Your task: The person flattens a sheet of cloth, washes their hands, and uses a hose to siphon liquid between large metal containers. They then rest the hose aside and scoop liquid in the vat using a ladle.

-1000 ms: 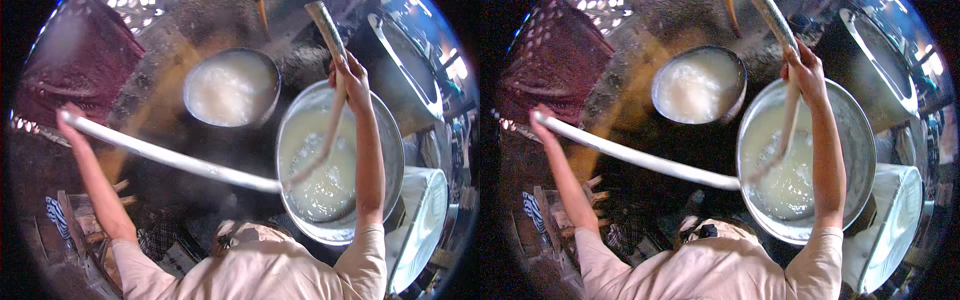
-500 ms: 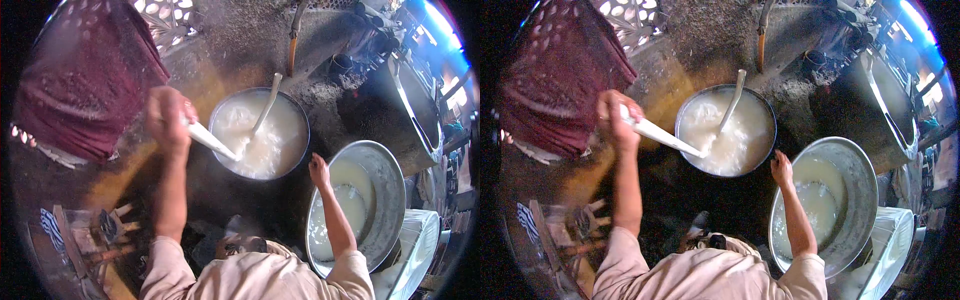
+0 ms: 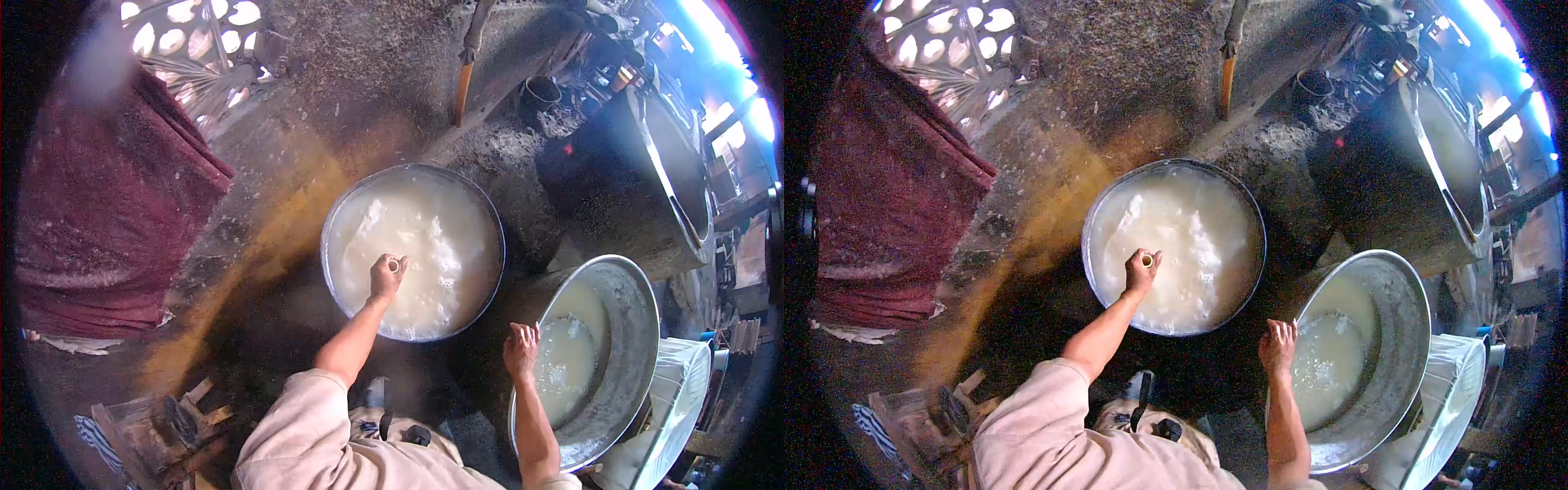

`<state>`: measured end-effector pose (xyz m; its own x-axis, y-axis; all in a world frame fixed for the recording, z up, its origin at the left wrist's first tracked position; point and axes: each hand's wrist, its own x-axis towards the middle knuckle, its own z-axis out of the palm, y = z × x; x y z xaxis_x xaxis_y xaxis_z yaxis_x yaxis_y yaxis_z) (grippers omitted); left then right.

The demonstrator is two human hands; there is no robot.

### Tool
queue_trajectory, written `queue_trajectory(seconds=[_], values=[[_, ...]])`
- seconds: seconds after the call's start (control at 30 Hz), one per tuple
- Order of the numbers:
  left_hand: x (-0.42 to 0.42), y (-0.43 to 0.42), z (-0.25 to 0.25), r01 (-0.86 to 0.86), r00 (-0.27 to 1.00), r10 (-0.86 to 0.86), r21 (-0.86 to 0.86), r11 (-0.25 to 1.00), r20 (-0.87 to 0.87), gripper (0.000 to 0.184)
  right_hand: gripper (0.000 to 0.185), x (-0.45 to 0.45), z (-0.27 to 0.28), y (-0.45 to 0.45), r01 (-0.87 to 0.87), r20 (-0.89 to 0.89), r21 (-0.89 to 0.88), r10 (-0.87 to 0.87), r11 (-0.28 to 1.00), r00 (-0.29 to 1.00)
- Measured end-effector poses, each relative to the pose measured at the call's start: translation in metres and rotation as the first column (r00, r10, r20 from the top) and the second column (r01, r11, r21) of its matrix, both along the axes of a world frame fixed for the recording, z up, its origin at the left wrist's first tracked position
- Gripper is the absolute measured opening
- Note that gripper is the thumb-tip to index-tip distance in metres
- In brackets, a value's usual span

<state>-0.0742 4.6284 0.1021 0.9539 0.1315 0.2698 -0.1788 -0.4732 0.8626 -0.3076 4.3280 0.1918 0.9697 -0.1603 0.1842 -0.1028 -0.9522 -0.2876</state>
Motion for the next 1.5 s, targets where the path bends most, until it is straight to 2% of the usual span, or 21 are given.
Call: queue_trajectory(seconds=[0.07,0.17,0.2,0.37,0.47,0.57,0.7,0.73,0.87,0.93,0.97,1.03,1.07,1.1,1.17,1.2,1.37,1.4,1.43,1.47,1.5], values=[[0.007,0.001,-0.013,-0.01,0.997,-0.005,0.183,0.983,0.079,0.031,0.037,0.0,-0.002,0.002,0.023,-0.021,-0.005,-0.023,1.0,1.0],[0.014,0.002,0.002,0.013,0.999,0.002,0.315,0.949,-0.05,0.029,0.038,0.002,0.005,0.007,0.024,-0.031,-0.02,-0.024,1.0,0.999],[0.015,0.003,0.003,-0.008,1.0,0.018,0.381,0.924,-0.022,0.034,0.038,0.002,0.007,0.008,0.035,-0.039,-0.002,-0.035,0.999,0.999],[0.016,0.018,0.008,-0.022,0.999,0.002,0.438,0.899,0.046,0.046,0.038,0.003,0.006,0.011,0.038,-0.033,-0.012,-0.038,0.999,0.999],[0.018,0.023,0.009,0.036,0.999,-0.018,0.625,0.78,-0.035,0.035,0.036,0.002,0.009,0.01,0.035,-0.032,-0.047,-0.037,0.998,0.999],[0.025,0.027,0.013,0.116,0.988,-0.008,0.7,0.705,-0.155,0.035,0.04,0.001,0.006,0.009,0.048,-0.03,-0.02,-0.049,0.999,0.998],[0.025,0.037,0.014,0.161,0.981,-0.186,0.801,0.577,-0.063,0.031,0.038,0.002,0.006,0.008,0.032,-0.024,-0.041,-0.033,0.999,0.999],[0.024,0.038,0.016,0.258,0.963,-0.215,0.775,0.577,-0.161,0.031,0.038,0.001,0.005,0.008,0.025,-0.02,-0.047,-0.026,0.999,0.999],[0.024,0.031,0.027,0.362,0.932,-0.214,0.77,0.526,-0.293,0.04,0.038,0.0,0.004,0.007,0.025,-0.021,-0.041,-0.025,0.999,0.999],[0.016,0.02,0.07,0.354,0.918,-0.035,0.778,0.52,-0.394,0.052,0.038,0.0,0.003,0.006,0.028,-0.039,-0.045,-0.03,0.999,0.999],[0.016,0.02,0.07,0.35,0.92,-0.035,0.779,0.521,-0.39,0.052,0.038,0.0,0.003,0.006,0.028,-0.035,-0.046,-0.03,0.999,0.999],[0.012,0.021,0.072,0.42,0.863,-0.037,0.673,0.609,-0.505,0.061,0.038,-0.001,0.004,0.007,0.044,-0.031,-0.034,-0.045,0.998,0.999],[0.01,0.022,0.073,0.43,0.849,-0.033,0.652,0.625,-0.528,0.046,0.038,0.001,0.003,0.005,0.047,-0.024,-0.037,-0.048,0.998,0.999],[0.014,0.024,0.067,0.431,0.85,-0.037,0.653,0.623,-0.525,0.046,0.038,0.001,0.002,0.005,0.049,-0.023,-0.039,-0.05,0.998,0.998],[0.02,0.029,0.041,0.582,0.748,-0.065,0.605,0.543,-0.66,0.031,0.039,-0.002,-0.001,0.005,0.049,-0.024,-0.038,-0.05,0.998,0.998],[0.015,0.03,0.042,0.487,0.832,-0.069,0.665,0.565,-0.551,0.024,0.038,-0.002,-0.002,0.004,0.043,-0.021,-0.047,-0.044,0.998,0.999],[0.01,0.047,0.068,0.475,0.869,-0.181,0.677,0.562,-0.46,0.023,0.036,-0.003,0.0,0.003,0.038,0.003,-0.014,-0.038,0.999,0.999],[0.014,0.054,0.075,0.489,0.872,-0.249,0.721,0.491,-0.422,0.023,0.035,-0.002,0.001,0.004,0.035,0.013,-0.033,-0.035,0.999,0.999],[0.013,0.056,0.098,0.496,0.865,-0.32,0.761,0.419,-0.388,0.022,0.035,-0.002,0.002,0.004,0.032,0.022,-0.055,-0.03,0.998,0.999],[0.007,0.059,0.121,0.431,0.902,-0.263,0.707,0.56,-0.342,0.021,0.034,-0.002,0.003,0.005,0.025,0.032,-0.06,-0.023,0.998,0.999],[0.0,0.06,0.168,0.479,0.876,-0.318,0.717,0.506,-0.362,0.021,0.034,-0.002,0.004,0.005,0.022,0.04,-0.056,-0.02,0.998,0.999]])
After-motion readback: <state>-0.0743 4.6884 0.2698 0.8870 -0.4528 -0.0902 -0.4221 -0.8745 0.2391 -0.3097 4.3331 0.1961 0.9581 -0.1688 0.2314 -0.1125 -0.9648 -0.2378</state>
